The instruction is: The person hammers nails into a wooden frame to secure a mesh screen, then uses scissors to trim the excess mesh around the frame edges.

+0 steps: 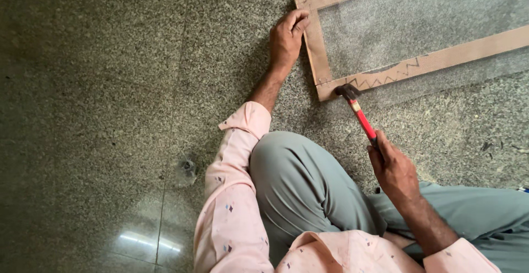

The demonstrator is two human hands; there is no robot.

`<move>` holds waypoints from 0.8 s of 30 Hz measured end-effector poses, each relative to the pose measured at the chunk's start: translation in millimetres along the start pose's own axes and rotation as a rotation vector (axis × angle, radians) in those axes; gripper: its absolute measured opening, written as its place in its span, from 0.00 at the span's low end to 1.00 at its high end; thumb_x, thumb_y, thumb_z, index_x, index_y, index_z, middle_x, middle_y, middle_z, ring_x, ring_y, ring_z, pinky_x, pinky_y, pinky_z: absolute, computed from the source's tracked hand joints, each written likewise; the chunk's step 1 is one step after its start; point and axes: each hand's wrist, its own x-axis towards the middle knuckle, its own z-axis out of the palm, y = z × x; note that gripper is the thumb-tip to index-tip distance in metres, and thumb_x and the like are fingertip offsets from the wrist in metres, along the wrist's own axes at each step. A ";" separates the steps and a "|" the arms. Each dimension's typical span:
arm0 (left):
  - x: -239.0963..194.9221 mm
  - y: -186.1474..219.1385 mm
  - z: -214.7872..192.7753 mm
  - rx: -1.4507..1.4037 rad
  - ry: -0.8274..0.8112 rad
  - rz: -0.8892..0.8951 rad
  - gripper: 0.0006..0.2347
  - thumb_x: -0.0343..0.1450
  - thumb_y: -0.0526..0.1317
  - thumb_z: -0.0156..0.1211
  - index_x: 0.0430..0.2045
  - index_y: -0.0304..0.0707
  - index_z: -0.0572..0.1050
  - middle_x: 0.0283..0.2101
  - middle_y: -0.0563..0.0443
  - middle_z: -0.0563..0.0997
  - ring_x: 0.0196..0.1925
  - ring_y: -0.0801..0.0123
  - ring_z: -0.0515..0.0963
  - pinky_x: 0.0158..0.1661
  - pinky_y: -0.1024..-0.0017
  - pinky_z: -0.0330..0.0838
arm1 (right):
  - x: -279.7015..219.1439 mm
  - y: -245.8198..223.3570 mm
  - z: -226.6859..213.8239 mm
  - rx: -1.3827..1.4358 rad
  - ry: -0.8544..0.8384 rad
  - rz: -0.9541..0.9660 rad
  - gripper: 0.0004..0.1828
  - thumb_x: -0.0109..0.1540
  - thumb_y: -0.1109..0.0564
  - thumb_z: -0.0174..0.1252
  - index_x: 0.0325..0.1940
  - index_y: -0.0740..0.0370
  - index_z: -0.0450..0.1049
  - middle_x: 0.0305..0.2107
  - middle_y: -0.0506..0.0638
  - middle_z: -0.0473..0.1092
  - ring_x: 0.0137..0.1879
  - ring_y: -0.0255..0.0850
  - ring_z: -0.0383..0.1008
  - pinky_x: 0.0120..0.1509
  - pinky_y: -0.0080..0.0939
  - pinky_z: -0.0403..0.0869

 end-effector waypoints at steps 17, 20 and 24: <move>10.1 -18.2 9.2 0.255 -0.031 0.214 0.07 0.68 0.39 0.70 0.30 0.40 0.77 0.41 0.52 0.72 0.40 0.65 0.77 0.39 0.67 0.77 | 14.3 -6.0 -9.1 0.117 -0.029 0.033 0.29 0.66 0.52 0.59 0.72 0.57 0.64 0.30 0.62 0.75 0.31 0.51 0.77 0.34 0.53 0.74; 6.3 -15.2 5.4 0.187 -0.056 0.216 0.06 0.71 0.38 0.69 0.33 0.38 0.77 0.42 0.53 0.72 0.42 0.66 0.78 0.41 0.66 0.77 | 40.2 -21.8 -12.0 0.157 -0.025 0.029 0.29 0.68 0.53 0.56 0.74 0.58 0.63 0.26 0.61 0.73 0.28 0.48 0.75 0.30 0.52 0.72; 9.4 -12.4 3.7 0.211 -0.026 0.274 0.06 0.70 0.38 0.68 0.32 0.38 0.76 0.43 0.51 0.71 0.42 0.63 0.77 0.42 0.62 0.75 | 105.0 -45.3 -5.1 0.059 0.024 -0.074 0.27 0.73 0.53 0.53 0.76 0.60 0.60 0.28 0.57 0.73 0.25 0.44 0.71 0.24 0.47 0.70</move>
